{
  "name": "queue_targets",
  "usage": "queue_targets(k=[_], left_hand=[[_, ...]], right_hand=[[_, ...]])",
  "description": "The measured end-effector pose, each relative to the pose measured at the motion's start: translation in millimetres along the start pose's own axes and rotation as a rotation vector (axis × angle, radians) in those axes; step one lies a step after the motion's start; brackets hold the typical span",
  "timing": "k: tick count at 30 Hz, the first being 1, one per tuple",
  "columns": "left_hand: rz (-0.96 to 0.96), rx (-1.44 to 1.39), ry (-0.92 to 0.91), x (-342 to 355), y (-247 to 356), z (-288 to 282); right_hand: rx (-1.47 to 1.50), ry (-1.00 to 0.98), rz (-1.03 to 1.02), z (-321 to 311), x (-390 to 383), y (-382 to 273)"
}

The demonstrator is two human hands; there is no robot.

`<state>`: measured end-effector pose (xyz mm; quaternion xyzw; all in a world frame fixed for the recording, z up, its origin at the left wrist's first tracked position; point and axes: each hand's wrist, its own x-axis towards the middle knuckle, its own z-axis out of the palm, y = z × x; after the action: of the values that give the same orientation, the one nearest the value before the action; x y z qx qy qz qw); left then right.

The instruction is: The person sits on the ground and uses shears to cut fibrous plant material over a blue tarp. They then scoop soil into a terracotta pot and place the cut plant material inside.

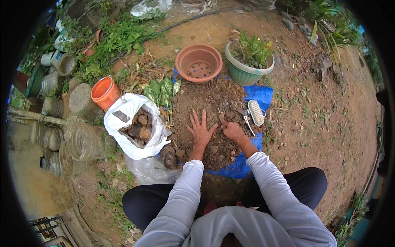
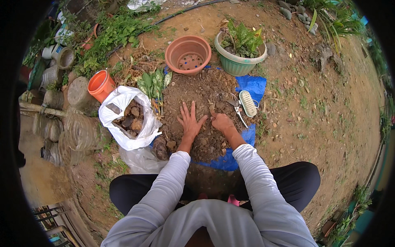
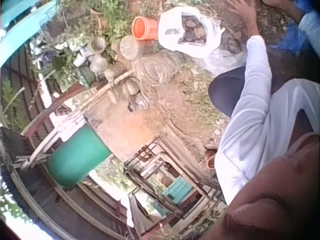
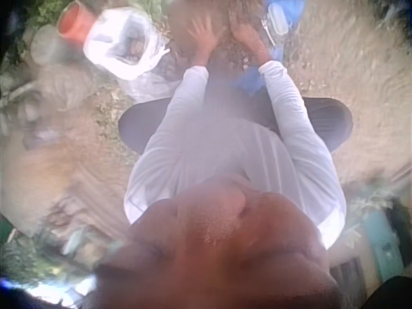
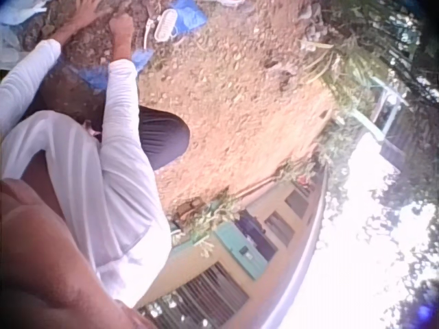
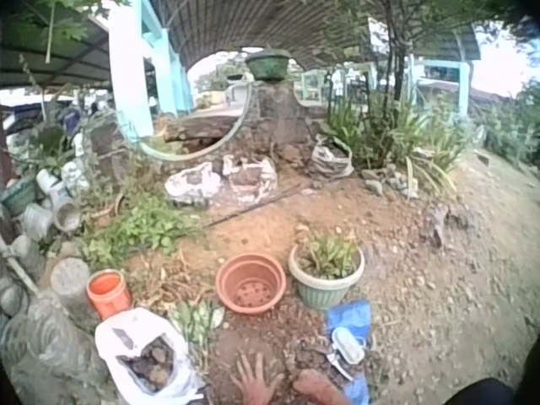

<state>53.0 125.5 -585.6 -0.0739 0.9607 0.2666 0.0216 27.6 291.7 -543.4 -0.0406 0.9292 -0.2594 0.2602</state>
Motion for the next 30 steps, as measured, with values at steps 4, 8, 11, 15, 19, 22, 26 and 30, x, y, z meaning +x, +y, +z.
queue_targets(k=[4, 8, 11, 15, 19, 22, 26, 30], left_hand=[[-0.005, -0.119, -0.028, 5.5, 21.8, -0.7], [-0.044, -0.264, 0.136, 5.7, 5.2, -3.5], [-0.141, -0.398, 0.072, 19.0, 13.7, -20.4], [-0.098, -0.477, 0.056, 45.0, 7.2, -49.4], [-0.127, -0.278, 0.070, 55.3, 17.0, -73.0], [-0.170, -0.169, 0.041, 60.5, 28.7, -93.5], [-0.348, -0.462, -0.051, 59.2, 41.6, -106.6], [-0.202, -0.279, -0.050, 66.2, 19.2, -96.4]], right_hand=[[0.341, 0.067, -0.067, 28.8, 0.8, 49.7], [0.657, -0.210, 0.202, -6.5, -39.5, -18.7], [0.663, -0.180, 0.188, -15.8, -46.4, -33.0], [0.393, 0.003, 0.004, -30.9, -33.4, -35.1], [0.089, 0.091, -0.012, -67.3, -43.0, -61.2], [0.016, 0.121, 0.012, -81.1, -55.6, -65.5], [-0.081, 0.100, 0.044, -92.1, -62.3, -57.6], [-0.192, -0.058, 0.121, -101.8, -66.6, -59.4]])
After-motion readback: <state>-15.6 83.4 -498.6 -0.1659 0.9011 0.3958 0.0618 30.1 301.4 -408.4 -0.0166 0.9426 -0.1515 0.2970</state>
